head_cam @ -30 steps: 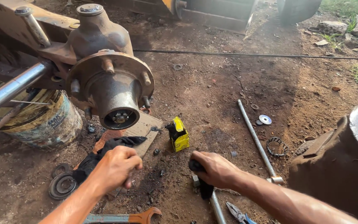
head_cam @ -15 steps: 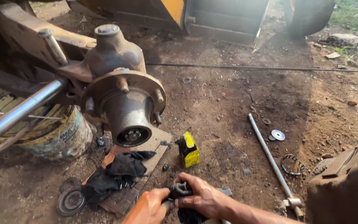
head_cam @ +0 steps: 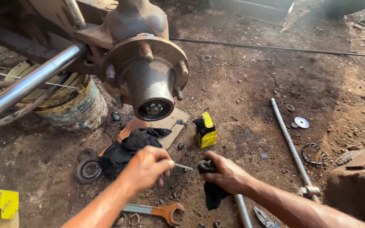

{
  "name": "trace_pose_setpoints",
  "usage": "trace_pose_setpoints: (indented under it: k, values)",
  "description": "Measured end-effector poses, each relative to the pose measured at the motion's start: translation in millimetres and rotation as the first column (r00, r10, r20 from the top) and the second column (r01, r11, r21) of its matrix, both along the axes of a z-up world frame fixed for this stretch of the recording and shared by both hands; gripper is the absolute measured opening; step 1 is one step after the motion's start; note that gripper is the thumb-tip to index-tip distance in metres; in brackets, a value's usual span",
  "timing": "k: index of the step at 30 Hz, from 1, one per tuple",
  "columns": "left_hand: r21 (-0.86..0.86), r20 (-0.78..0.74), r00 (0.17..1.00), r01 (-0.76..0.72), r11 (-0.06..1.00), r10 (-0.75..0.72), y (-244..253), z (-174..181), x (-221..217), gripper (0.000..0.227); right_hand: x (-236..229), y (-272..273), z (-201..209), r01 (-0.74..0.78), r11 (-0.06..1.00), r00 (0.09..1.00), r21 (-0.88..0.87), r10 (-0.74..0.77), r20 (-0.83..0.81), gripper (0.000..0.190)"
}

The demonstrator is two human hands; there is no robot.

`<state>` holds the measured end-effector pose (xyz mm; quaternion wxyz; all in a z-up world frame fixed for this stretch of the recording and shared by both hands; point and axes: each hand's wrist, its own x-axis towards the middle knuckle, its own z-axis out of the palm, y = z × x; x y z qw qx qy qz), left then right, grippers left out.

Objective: Disassembling and cleaning the wheel hub assembly of a backhoe loader, using a hammer and punch to remove pins and cleaning away grease with a cloth.

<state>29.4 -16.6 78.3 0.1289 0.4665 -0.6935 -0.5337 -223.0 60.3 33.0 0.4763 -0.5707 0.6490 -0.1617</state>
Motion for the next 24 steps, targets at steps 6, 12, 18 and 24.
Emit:
trace_pose_setpoints:
  k: [6,12,18,24]
  values:
    - [-0.492,0.273,0.944,-0.028,0.870,0.185,-13,82,20,0.023,11,-13,-6,-0.098,0.988,0.982,-0.117,0.077,-0.172,0.060]
    - [-0.753,0.182,0.963,0.008,0.658,0.197,-41,153,16,0.020,39,-24,-7,-0.339,0.932,0.891,-0.125,0.276,-0.361,0.075]
    - [-0.678,0.210,0.958,0.000,0.735,0.194,-70,145,-15,0.018,55,-26,1,-0.447,0.894,0.796,-0.034,0.380,-0.472,0.076]
    - [-0.933,0.136,0.987,0.098,0.348,0.088,-63,124,-14,0.014,41,-15,3,-0.451,0.890,0.792,-0.061,0.367,-0.488,0.075]
